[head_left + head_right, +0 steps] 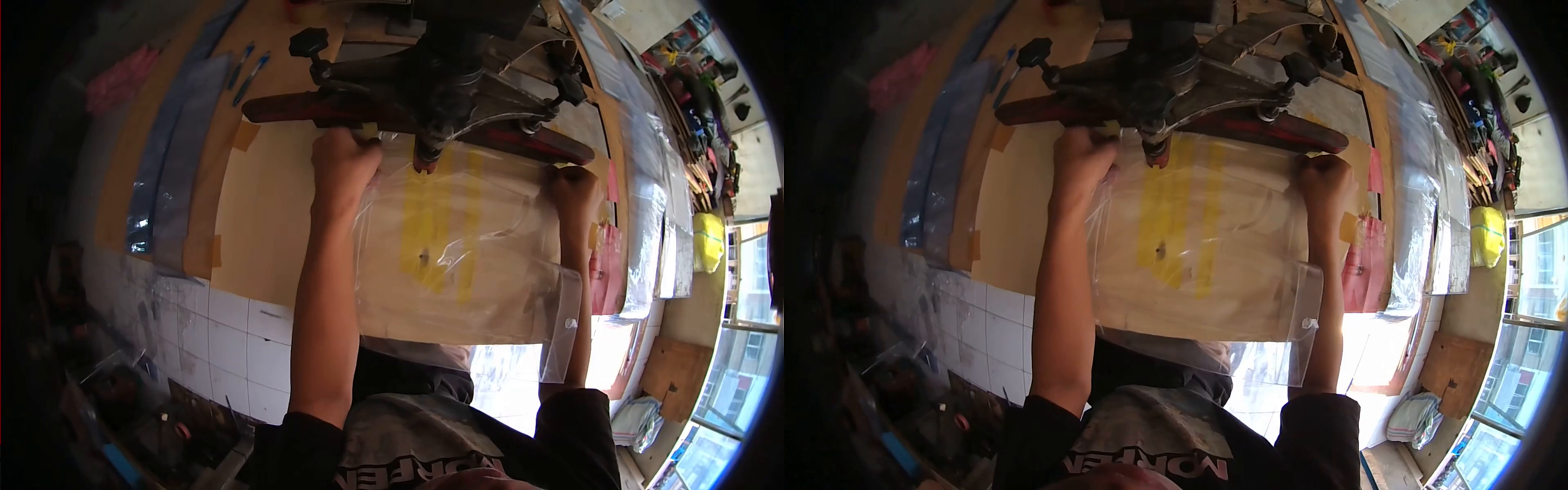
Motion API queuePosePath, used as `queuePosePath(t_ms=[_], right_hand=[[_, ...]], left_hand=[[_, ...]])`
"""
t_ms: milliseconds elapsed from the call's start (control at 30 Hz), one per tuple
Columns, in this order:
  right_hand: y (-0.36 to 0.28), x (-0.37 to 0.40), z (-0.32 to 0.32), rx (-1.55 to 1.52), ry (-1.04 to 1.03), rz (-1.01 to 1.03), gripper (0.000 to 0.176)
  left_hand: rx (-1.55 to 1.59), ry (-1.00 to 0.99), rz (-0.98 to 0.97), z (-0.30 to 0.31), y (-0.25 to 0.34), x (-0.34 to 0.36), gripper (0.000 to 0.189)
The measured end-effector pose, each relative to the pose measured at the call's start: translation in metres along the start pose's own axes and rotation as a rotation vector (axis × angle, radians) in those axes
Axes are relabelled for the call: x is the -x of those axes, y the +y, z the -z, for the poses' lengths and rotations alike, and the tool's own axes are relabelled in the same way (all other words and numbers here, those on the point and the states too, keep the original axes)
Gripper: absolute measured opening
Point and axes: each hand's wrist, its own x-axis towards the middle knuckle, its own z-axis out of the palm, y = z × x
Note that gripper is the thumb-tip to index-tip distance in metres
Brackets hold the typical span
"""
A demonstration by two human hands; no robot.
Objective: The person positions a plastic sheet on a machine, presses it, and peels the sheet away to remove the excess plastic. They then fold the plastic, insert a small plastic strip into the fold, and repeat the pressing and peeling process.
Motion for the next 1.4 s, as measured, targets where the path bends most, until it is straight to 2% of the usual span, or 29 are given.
queuePosePath(t_ms=[167,500,700,767,1000,1100,1300,1367,1400], right_hand=[[0.002,-0.001,-0.005,0.011,0.038,0.034,0.023],[0.000,0.000,-0.003,0.013,-0.004,0.030,0.025],[0.005,0.000,-0.008,0.041,0.016,0.018,0.025],[0.006,0.000,-0.010,0.055,0.015,0.010,0.025],[-0.002,0.005,-0.007,0.032,0.018,0.008,0.025],[0.004,0.004,-0.011,0.033,0.046,0.033,0.025],[0.000,0.004,-0.008,0.039,0.007,0.008,0.022],[-0.004,0.005,-0.006,0.026,-0.005,-0.006,0.021],[-0.005,0.005,-0.006,0.014,-0.014,-0.018,0.021]], left_hand=[[0.021,0.005,0.106,0.001,0.011,0.005,0.024],[-0.033,-0.016,0.069,0.004,0.004,-0.007,0.022],[0.146,-0.003,0.069,0.001,0.001,0.005,0.025],[-0.011,0.044,0.033,0.002,0.006,0.008,0.025],[-0.012,0.104,0.023,-0.002,0.003,0.011,0.031],[-0.128,0.151,-0.075,-0.003,-0.002,0.005,0.028],[-0.066,-0.028,0.139,0.007,0.010,-0.002,0.025],[-0.123,0.086,-0.050,0.000,-0.005,-0.014,0.032],[-0.124,0.085,-0.049,0.000,-0.008,-0.017,0.032]])
